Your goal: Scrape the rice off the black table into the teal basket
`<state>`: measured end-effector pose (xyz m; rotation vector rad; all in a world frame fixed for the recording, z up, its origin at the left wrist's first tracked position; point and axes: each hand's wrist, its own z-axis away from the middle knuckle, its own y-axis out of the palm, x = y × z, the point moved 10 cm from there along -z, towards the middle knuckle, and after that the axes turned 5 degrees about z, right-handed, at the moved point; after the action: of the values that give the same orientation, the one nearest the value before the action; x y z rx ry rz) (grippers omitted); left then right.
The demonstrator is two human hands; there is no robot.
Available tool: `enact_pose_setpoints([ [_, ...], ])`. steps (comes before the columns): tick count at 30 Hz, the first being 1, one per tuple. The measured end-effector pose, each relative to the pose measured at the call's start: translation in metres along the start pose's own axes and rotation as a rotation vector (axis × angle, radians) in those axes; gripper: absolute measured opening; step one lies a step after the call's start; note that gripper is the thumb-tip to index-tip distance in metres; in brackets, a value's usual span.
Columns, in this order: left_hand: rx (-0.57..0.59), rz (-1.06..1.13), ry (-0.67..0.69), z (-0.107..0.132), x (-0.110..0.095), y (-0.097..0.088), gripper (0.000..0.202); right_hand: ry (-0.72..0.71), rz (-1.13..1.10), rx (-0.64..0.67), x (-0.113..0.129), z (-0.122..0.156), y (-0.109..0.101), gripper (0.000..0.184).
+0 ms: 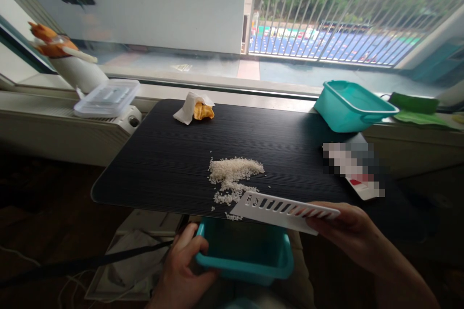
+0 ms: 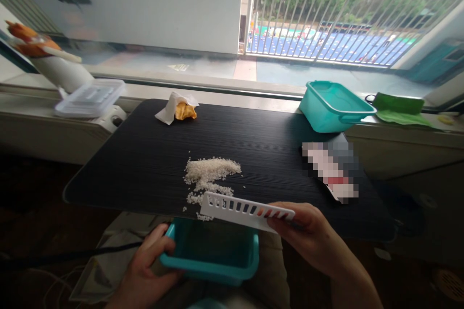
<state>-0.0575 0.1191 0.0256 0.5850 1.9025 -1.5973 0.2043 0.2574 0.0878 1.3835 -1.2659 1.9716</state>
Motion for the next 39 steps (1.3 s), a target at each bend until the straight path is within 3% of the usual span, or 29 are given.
enact_pose_setpoints([
  [13, -0.025, 0.099, -0.093, 0.004, 0.012, -0.001, 0.016, -0.027, -0.028, 0.070, 0.007, -0.006, 0.017, 0.016],
  [23, -0.059, 0.113, -0.112, 0.009, 0.025, -0.005, 0.012, -0.096, 0.057, 0.083, 0.030, -0.023, 0.041, 0.022],
  [27, -0.067, 0.115, -0.125, 0.010, 0.025, -0.009, 0.014, -0.111, 0.122, 0.146, 0.038, -0.023, 0.050, 0.025],
  [30, -0.061, 0.116, -0.127, 0.009, 0.020, -0.009, 0.015, -0.084, 0.123, 0.102, 0.031, -0.012, 0.030, 0.024],
  [35, 0.001, 0.035, -0.067, 0.007, 0.014, -0.001, 0.015, -0.007, 0.106, -0.256, -0.006, 0.013, -0.040, 0.023],
  [39, 0.065, -0.005, -0.015, 0.004, 0.004, 0.009, 0.016, 0.056, 0.125, -0.401, -0.029, 0.029, -0.067, 0.025],
])
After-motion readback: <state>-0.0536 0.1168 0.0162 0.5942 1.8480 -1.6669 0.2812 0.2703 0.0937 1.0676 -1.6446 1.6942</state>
